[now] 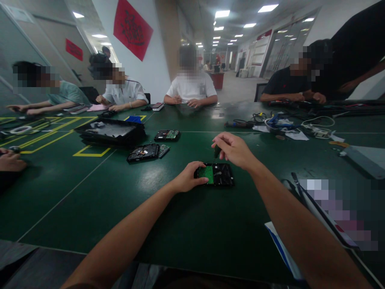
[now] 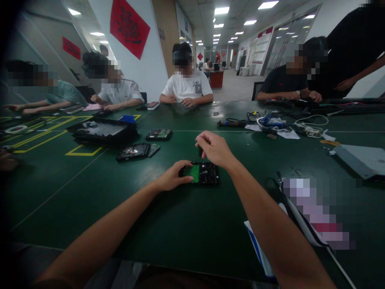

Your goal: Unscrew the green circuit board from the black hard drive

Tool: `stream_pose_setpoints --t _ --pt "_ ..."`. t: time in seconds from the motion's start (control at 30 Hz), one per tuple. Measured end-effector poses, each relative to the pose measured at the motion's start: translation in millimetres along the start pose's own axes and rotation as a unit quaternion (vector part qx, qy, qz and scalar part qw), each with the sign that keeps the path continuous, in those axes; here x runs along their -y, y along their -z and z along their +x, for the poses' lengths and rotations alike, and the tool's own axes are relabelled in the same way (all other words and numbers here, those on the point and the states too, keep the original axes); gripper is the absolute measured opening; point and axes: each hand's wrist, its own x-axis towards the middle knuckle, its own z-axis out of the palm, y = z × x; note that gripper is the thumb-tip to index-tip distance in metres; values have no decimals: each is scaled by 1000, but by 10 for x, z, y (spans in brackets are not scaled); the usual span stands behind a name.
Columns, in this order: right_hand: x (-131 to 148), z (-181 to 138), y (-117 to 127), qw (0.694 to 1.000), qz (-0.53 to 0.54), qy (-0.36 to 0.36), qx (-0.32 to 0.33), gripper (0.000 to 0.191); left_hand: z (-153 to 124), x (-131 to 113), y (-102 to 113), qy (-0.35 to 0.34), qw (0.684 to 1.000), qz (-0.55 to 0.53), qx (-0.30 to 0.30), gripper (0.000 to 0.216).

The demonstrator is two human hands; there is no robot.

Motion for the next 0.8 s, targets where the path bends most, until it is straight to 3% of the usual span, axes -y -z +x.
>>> stream_pose_setpoints --t 0.17,0.4,0.63,0.8 --pt "4 7 -4 1000 -6 5 6 31 1 3 -11 1 1000 3 -4 59" --pt "-13 6 35 998 -46 21 -33 23 0 19 -11 1 1000 2 -2 60" --pt "-18 9 -6 1000 4 11 3 31 5 16 -12 -2 1000 0 -2 60" --pt "-26 11 27 998 -46 41 -13 27 2 -8 3 1 1000 -2 2 59"
